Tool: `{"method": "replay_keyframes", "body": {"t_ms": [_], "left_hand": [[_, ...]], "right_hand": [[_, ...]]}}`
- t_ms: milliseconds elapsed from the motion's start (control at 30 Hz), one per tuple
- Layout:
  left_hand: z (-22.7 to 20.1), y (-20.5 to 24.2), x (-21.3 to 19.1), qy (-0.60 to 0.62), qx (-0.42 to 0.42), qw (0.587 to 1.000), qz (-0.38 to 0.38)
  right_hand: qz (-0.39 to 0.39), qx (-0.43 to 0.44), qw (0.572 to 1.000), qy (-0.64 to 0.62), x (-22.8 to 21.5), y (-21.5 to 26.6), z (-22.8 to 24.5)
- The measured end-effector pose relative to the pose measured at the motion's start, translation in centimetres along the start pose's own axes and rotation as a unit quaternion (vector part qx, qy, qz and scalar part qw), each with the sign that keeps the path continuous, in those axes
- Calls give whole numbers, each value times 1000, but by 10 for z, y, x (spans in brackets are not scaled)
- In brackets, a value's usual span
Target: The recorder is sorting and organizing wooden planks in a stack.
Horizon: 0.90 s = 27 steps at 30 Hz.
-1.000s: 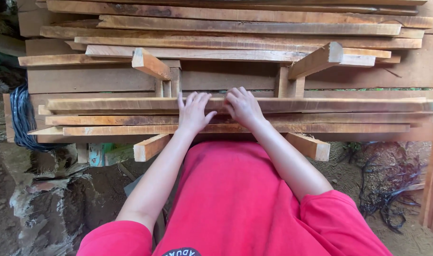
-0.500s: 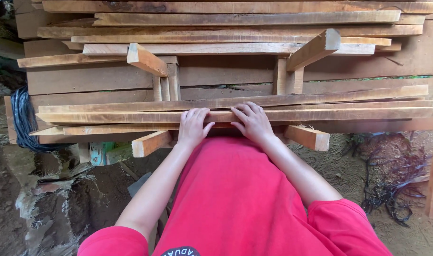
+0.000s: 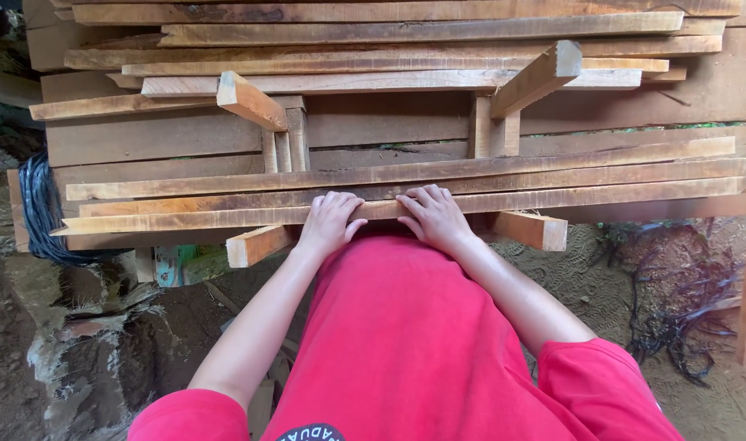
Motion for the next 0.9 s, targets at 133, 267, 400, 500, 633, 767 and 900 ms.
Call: {"method": "replay_keyframes", "body": {"t_ms": [133, 267, 400, 500, 633, 767, 900], "left_hand": [[6, 2, 7, -1, 5, 1000, -14], [3, -1, 5, -8, 4, 1000, -4], [15, -6, 24, -2, -45, 999, 22], [5, -14, 13, -14, -52, 998, 23], [7, -11, 27, -15, -78, 996, 49], [-4, -11, 2, 86, -87, 989, 82], [-6, -11, -6, 157, -88, 981, 76]], "right_hand": [[5, -15, 1000, 3, 1, -2, -1], [30, 15, 999, -4, -3, -5, -2], [80, 62, 995, 16, 2, -11, -12], [98, 81, 991, 47, 47, -3, -29], [124, 68, 988, 55, 27, -9, -10], [155, 72, 985, 10, 9, -11, -1], [127, 71, 988, -52, -24, -19, 13]]}}
Point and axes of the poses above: each hand's wrist, its own y-axis away from the middle knuckle, its own x-axis out of the palm, z = x × y, the point moved 9 cm from there along -y, towards the middle knuckle, and after that the axes turned 5 degrees about -z, right-handed, at the moved point
